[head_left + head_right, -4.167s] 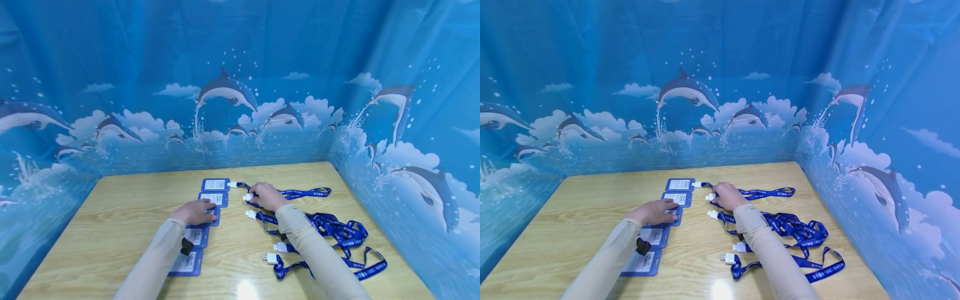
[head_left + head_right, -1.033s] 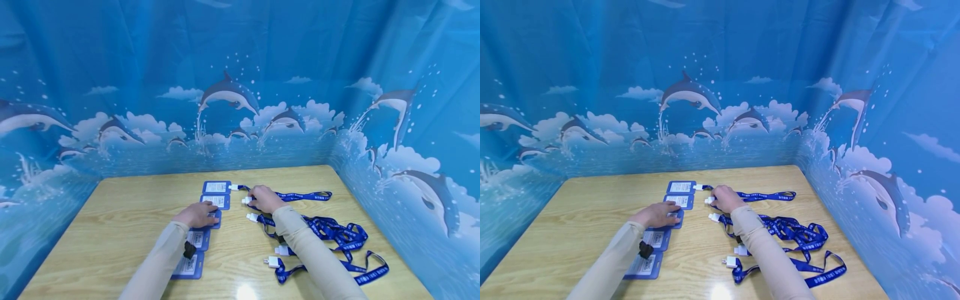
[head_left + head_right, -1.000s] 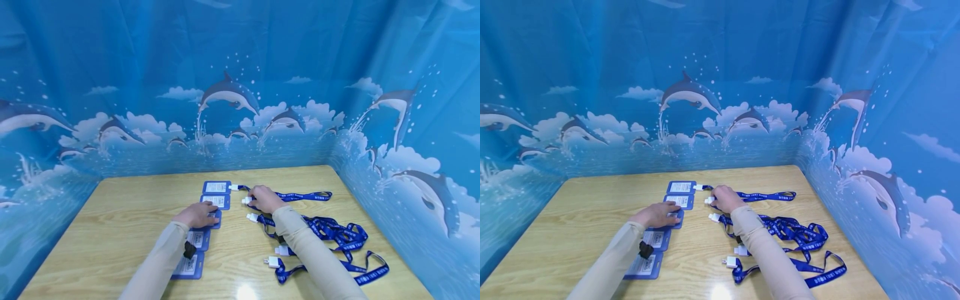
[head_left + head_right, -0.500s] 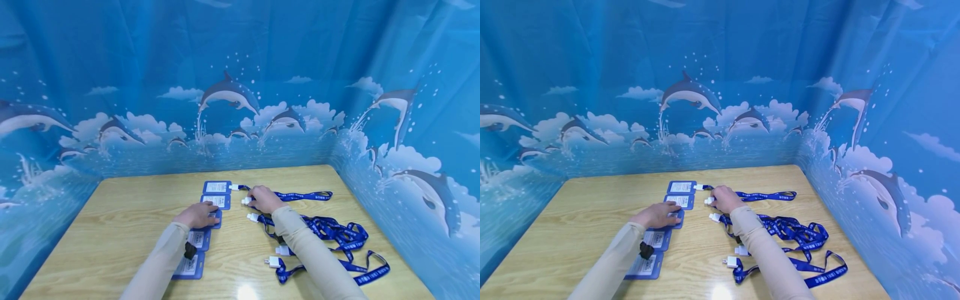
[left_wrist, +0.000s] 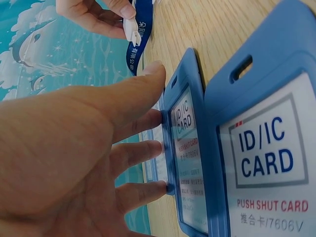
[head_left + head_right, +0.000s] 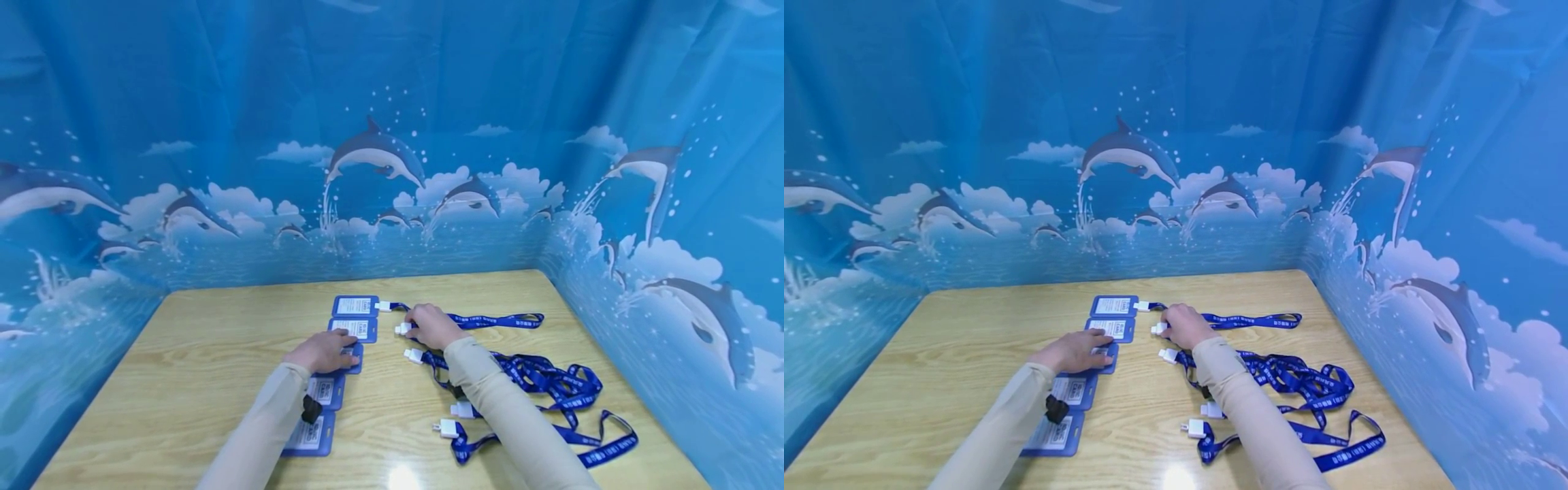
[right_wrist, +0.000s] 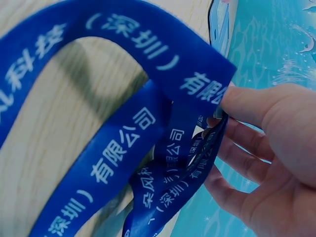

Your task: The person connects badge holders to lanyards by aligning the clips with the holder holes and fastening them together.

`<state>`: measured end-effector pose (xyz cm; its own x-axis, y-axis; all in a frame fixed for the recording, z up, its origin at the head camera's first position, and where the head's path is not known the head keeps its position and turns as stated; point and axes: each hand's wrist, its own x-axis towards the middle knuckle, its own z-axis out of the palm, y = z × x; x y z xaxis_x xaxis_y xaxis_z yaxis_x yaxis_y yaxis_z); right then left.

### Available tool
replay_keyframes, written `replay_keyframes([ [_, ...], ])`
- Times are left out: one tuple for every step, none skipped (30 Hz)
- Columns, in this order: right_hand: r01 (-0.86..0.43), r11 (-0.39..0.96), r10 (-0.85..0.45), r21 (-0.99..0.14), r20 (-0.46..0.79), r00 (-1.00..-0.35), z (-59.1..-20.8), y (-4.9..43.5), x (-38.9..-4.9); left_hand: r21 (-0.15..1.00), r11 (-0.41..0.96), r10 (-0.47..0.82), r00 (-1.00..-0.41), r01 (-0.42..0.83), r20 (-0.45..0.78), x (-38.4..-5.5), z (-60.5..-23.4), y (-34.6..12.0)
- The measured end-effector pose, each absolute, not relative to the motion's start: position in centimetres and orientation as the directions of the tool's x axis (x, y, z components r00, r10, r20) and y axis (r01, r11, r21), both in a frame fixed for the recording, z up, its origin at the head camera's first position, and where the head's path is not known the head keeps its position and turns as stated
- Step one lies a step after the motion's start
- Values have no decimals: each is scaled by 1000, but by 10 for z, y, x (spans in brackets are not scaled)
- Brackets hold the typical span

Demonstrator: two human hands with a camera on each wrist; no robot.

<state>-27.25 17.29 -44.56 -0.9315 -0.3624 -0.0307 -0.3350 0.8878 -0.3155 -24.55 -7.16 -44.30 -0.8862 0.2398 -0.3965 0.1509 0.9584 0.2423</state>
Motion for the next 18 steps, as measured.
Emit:
replay_keyframes([
  [-333, 888, -361, -317, -32, -932, -446, 173, -273, 243, 958, 241, -886, 152, -395, -245, -443, -72],
  [-331, 889, -359, -317, -34, -933, -446, 173, -273, 242, 958, 243, -886, 156, -394, -245, -443, -72],
  [-329, 890, -358, -317, -36, -933, -446, 172, -273, 239, 958, 246, -886, 159, -393, -245, -443, -72],
  [-328, 890, -357, -317, -37, -933, -446, 172, -273, 238, 957, 249, -886, 163, -392, -246, -443, -73],
  [-328, 890, -357, -315, -37, -933, -446, 172, -273, 237, 957, 252, -885, 167, -392, -246, -443, -73],
  [-328, 891, -356, -314, -37, -934, -446, 172, -273, 237, 957, 254, -885, 170, -391, -246, -443, -73],
  [-328, 892, -356, -312, -37, -934, -446, 172, -274, 238, 956, 256, -884, 172, -390, -247, -444, -73],
  [-329, 893, -356, -308, -35, -934, -446, 172, -274, 239, 956, 256, -884, 171, -392, -247, -444, -73],
  [-330, 893, -357, -306, -34, -933, -446, 172, -274, 241, 955, 258, -883, 172, -392, -248, -445, -72],
  [-332, 893, -358, -305, -32, -933, -446, 172, -274, 244, 955, 258, -883, 171, -392, -249, -445, -72],
  [-332, 893, -358, -303, -32, -933, -445, 172, -274, 245, 955, 257, -883, 169, -393, -249, -446, -72],
  [-332, 893, -358, -302, -32, -933, -446, 172, -274, 246, 955, 255, -883, 167, -393, -250, -447, -72],
  [-333, 893, -359, -302, -32, -933, -446, 172, -274, 245, 955, 253, -883, 164, -394, -250, -447, -72],
  [-334, 893, -360, -303, -32, -932, -446, 171, -274, 245, 956, 251, -884, 162, -395, -250, -447, -72],
  [-334, 892, -360, -304, -33, -932, -446, 171, -274, 243, 956, 251, -884, 163, -395, -250, -447, -72],
  [-335, 892, -362, -305, -34, -932, -446, 171, -274, 243, 957, 249, -884, 160, -396, -249, -446, -72],
  [-335, 891, -362, -305, -34, -932, -445, 171, -274, 242, 957, 246, -884, 158, -397, -249, -446, -72],
  [-335, 891, -362, -306, -35, -931, -445, 171, -274, 241, 958, 245, -885, 157, -397, -249, -446, -72],
])
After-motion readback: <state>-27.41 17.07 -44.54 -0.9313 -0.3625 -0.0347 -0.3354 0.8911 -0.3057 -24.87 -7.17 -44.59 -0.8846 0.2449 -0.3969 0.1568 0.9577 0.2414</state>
